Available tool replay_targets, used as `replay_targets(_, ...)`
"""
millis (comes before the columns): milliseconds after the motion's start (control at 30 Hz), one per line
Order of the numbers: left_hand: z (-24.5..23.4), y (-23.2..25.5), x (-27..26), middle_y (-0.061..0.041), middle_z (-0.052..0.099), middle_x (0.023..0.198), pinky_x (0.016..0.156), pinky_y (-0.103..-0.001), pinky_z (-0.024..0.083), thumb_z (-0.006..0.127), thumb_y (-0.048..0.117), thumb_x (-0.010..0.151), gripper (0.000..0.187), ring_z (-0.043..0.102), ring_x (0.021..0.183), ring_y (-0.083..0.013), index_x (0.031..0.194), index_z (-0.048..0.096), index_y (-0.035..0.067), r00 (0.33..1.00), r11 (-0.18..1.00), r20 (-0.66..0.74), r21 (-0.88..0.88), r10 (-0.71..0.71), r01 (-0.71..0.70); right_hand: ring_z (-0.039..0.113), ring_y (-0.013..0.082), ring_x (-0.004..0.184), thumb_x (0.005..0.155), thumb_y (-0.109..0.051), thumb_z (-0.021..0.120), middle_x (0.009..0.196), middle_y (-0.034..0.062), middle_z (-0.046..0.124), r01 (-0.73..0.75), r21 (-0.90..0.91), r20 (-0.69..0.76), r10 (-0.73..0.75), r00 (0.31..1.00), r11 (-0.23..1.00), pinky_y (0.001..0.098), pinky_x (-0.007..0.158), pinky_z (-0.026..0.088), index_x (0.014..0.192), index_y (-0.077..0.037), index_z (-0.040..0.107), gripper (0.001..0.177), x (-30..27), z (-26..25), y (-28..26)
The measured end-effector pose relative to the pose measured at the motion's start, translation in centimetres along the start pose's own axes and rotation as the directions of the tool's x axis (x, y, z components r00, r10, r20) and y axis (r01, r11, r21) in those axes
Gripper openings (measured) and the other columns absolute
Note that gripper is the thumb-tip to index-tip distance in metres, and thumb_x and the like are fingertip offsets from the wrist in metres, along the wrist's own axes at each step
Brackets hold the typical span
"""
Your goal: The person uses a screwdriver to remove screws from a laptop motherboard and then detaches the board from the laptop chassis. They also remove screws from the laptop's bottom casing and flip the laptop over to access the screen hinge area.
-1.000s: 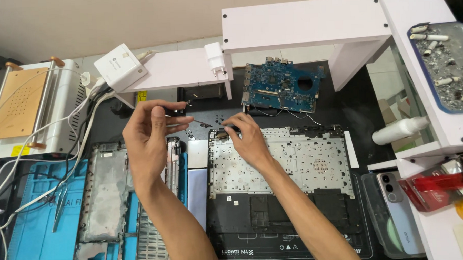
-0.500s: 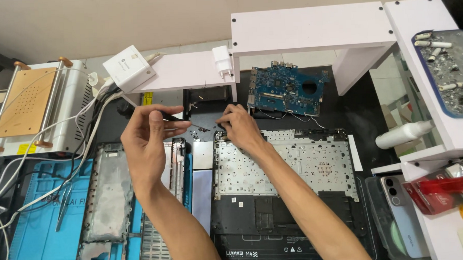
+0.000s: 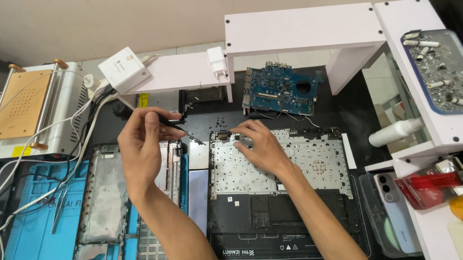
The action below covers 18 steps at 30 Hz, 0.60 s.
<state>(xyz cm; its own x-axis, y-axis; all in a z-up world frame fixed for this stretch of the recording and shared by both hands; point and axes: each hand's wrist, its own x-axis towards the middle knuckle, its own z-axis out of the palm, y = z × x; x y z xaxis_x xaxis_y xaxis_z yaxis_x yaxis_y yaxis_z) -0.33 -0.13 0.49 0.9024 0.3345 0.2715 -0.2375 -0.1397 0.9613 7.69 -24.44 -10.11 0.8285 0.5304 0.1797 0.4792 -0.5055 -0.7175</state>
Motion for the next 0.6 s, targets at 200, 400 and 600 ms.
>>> replay_targets(200,0.6,2.3,-1.0,-0.011,0.074,0.104,0.075,-0.03,0.062,0.041,0.023,0.114,0.031,0.073,0.083,-0.0156,0.112,0.06,-0.001,1.0,0.996,0.019,0.091,-0.02,0.018,0.063,0.0257,0.119,0.084,-0.02,0.077,0.125,0.0061,0.067,-0.125,-0.007,-0.057,0.125,0.991,0.992,0.0403,0.102,0.052,0.121,-0.012,0.073,0.038,-5.0,-4.5,-0.5)
replay_targets(400,1.8,3.9,-3.8,-0.008,0.072,0.098,0.074,-0.028,0.058,0.044,0.019,0.113,0.029,0.07,0.081,-0.0132,0.105,0.063,-0.001,1.0,0.961,0.017,0.276,0.009,-0.014,0.062,0.0246,0.124,0.082,-0.029,0.078,0.128,0.0039,0.067,-0.28,-0.031,-0.042,0.278,0.96,0.96,0.0396,0.105,0.051,0.121,-0.014,0.073,0.042,-10.6,-6.0,0.4)
replay_targets(600,3.4,1.8,-9.3,-0.009,0.07,0.085,0.071,-0.031,0.054,0.05,0.014,0.106,0.023,0.067,0.076,-0.0159,0.099,0.066,-0.001,0.998,0.902,0.046,0.431,-0.043,0.019,0.039,0.0273,0.145,0.074,-0.033,0.085,0.142,0.0042,0.06,-0.256,-0.133,0.034,0.262,0.964,0.957,0.0503,0.118,0.029,0.122,-0.015,0.073,0.052,-14.0,-4.4,0.5)
